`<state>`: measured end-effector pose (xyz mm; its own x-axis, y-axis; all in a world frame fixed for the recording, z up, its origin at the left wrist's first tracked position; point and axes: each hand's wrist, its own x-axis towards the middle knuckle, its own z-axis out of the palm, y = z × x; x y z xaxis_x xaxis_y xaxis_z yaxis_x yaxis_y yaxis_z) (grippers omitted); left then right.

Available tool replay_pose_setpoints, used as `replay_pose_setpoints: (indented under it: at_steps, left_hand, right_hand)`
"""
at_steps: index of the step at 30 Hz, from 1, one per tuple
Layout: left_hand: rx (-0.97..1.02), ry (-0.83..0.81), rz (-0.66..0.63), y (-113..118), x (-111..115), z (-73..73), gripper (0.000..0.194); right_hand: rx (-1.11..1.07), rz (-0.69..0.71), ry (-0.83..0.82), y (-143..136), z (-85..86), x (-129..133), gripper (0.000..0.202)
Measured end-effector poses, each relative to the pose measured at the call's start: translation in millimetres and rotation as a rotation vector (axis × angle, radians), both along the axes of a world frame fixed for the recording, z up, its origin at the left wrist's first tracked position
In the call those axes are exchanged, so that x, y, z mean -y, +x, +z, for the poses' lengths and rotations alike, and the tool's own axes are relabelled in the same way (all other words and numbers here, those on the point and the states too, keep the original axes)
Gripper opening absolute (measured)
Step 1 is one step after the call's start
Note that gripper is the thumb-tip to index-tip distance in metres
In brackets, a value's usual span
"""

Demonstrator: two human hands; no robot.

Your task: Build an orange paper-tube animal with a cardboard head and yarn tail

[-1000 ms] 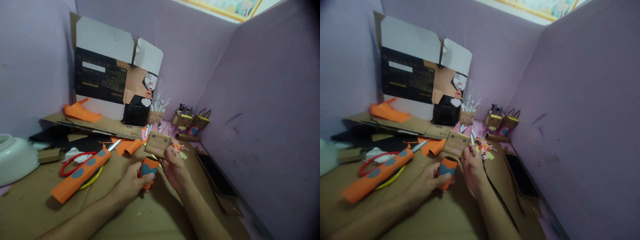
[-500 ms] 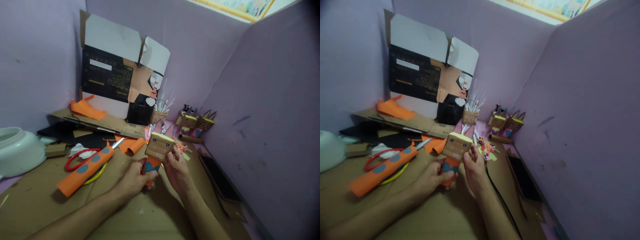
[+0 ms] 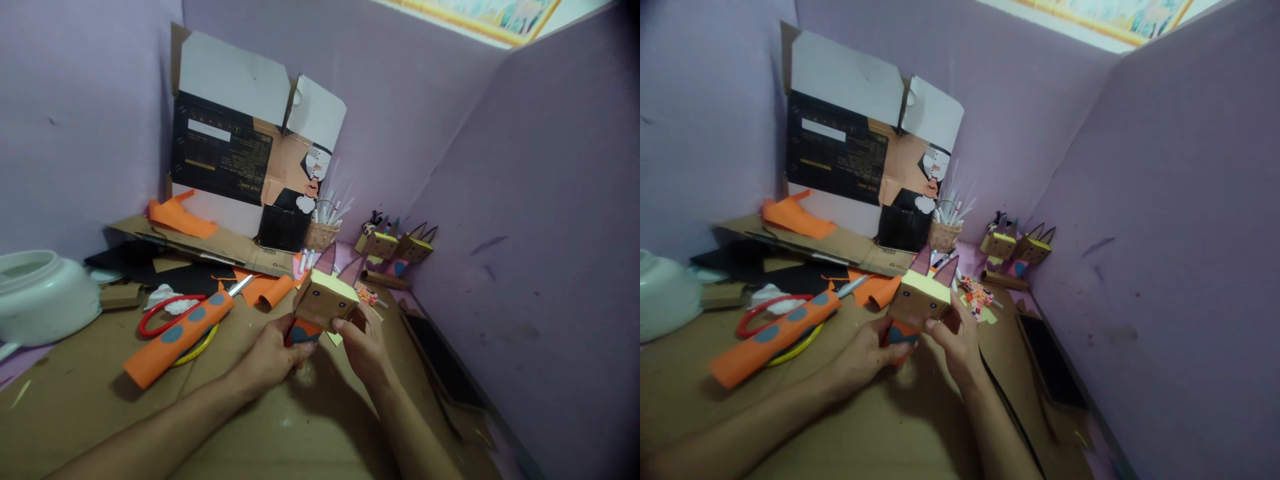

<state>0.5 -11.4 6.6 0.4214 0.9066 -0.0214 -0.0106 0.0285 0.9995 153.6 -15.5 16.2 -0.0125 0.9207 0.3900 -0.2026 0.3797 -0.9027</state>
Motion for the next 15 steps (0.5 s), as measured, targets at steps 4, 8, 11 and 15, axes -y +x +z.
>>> replay_pose_setpoints:
  at_steps: [4,8,11,15]
  left_hand:
    - [0.072,0.105,0.035,1,-2,-5.5,0.032]
    - [0.044,0.147,0.048,3,-2,-10.2,0.029]
    - [-0.018,0.158,0.048,4,-3,-13.7,0.028]
    - [-0.121,0.133,-0.076,-9,-8,-8.5,0.034]
  right_hand:
    - [0.1,-0.021,0.013,4,0.7,1,0.035]
    - [0.205,-0.027,0.051,4,6.2,5,0.037]
    - [0.253,-0.02,0.095,3,8.2,6,0.032]
    - [0.274,0.005,0.089,3,6.6,3,0.032]
